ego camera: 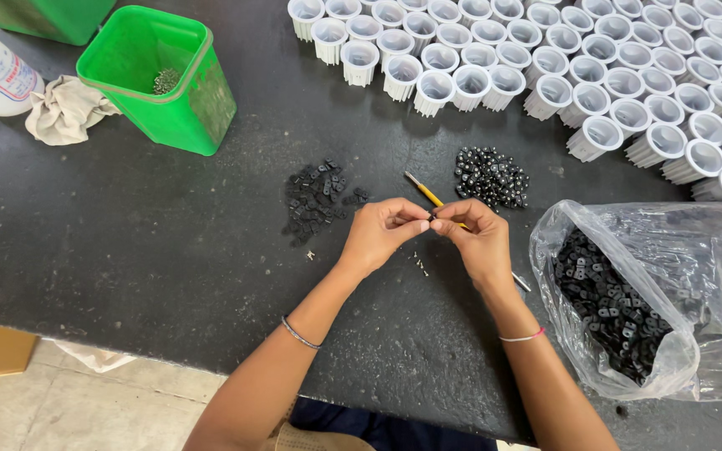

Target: The person sits at a workbench assembling small black plastic components. They pick up a black plastic piece and a small metal pin, press the pin into the piece by hand, occasionally use a pencil-like tool to help seat the pin, and place finished pieces in a pile, with completed pieces collected into a green bin.

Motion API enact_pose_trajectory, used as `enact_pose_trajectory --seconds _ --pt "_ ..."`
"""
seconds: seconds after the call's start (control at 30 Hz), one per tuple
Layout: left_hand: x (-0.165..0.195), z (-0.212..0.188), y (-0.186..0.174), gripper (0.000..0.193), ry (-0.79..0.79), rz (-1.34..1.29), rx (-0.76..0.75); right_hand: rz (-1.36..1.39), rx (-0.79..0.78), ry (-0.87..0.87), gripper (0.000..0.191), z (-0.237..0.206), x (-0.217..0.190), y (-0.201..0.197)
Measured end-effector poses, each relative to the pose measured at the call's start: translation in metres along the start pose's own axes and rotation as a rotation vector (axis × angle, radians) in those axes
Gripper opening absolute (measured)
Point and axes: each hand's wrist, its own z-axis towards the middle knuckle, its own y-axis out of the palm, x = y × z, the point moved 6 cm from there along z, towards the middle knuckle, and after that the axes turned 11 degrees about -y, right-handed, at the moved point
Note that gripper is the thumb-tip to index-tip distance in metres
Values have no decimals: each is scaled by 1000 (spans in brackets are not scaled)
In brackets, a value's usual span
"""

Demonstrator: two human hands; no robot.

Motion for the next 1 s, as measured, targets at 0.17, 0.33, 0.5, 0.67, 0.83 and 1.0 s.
enact_pose_trajectory --seconds 0.17,0.33,0.5,0.67,0.83,1.0 --pt "7 -2 1 12 -7 94 -9 -9 -38 56 18 0 7 -3" --pt "11 -5 4 12 -14 116 -11 -37 -74 23 16 -1 17 -11" --pt "8 -7 6 13 -4 132 -5 -6 -57 17 12 -2 25 -10" --pt "5 -3 5 19 20 42 -28 12 -26 17 13 0 18 -6" --pt "18 1 -30 24 81 166 209 -387 179 -292 20 13 -24 -37" --pt "40 -4 -89 16 146 248 544 -515 333 -312 20 15 -42 -67"
